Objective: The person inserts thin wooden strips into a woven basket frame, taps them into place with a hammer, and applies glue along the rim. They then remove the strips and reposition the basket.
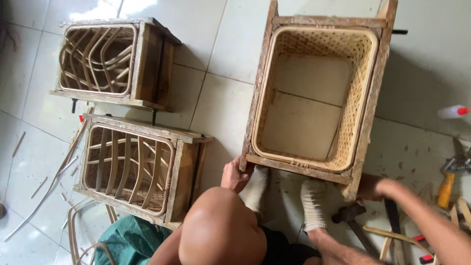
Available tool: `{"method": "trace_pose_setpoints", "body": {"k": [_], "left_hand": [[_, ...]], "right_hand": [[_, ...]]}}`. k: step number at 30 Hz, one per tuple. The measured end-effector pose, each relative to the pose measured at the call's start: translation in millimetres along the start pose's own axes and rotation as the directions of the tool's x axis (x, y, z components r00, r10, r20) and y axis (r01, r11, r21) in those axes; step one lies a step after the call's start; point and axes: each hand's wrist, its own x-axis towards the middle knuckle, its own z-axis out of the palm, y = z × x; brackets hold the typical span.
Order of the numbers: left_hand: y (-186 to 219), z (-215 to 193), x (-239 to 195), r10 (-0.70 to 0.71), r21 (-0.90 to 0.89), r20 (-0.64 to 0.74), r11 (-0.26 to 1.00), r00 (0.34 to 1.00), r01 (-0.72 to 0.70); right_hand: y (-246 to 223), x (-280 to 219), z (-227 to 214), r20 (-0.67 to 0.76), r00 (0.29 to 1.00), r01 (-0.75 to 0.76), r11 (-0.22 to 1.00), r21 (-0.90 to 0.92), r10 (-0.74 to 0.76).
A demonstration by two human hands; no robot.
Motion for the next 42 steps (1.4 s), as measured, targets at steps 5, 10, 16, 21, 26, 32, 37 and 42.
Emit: {"method": "trace_pose_setpoints", "body": {"k": [5, 10, 16, 21, 26, 32, 37, 42], "left_hand": [[-4.8, 2.9, 6.9, 0.006, 0.071, 0.058, 0.997, 0.998, -0.010], [-11.5, 5.8, 8.6, 0.060, 0.038, 0.041, 0.997, 0.997, -0.061], [-36.6, 18.5, 12.6, -0.003, 0.151, 0.067, 0.988, 0.998, -0.008], [-51.5, 28.3, 25.7, 0.040, 0.138, 0.074, 0.989, 0.996, -0.050], [-52.2, 31.2, 16.3, 0.004, 0.127, 0.068, 0.992, 0.998, -0.012], [-38.5, 18.9, 5.8, -0.014, 0.118, 0.050, 0.993, 0.999, 0.008], [-32.8, 8.0, 0.2, -0.007, 0.119, 0.036, 0.993, 0.999, 0.002], [-34.0, 2.1, -1.4, -0.016, 0.120, 0.023, 0.993, 1.000, 0.013]], "right_hand": [[13.2, 11.4, 46.3, -0.667, 0.720, 0.014, 0.965, -0.263, -0.192], [-2.4, -8.7, 75.8, -0.671, 0.693, -0.358, 0.934, -0.004, 0.263], [17.3, 7.6, 27.0, -0.242, 0.968, -0.004, 0.966, 0.257, 0.068], [29.8, 21.0, -0.4, -0.147, 0.988, 0.059, 0.997, 0.053, -0.050], [-3.3, 0.7, 54.3, -0.501, 0.837, -0.358, 0.912, -0.199, 0.219], [-12.3, -10.8, 54.5, -0.686, 0.720, -0.205, 0.977, -0.065, 0.106], [17.9, 16.1, -1.5, 0.013, 1.000, 0.005, 1.000, 0.000, -0.005], [4.7, 8.4, 10.9, -0.345, 0.923, 0.090, 0.968, -0.235, -0.170]]}}
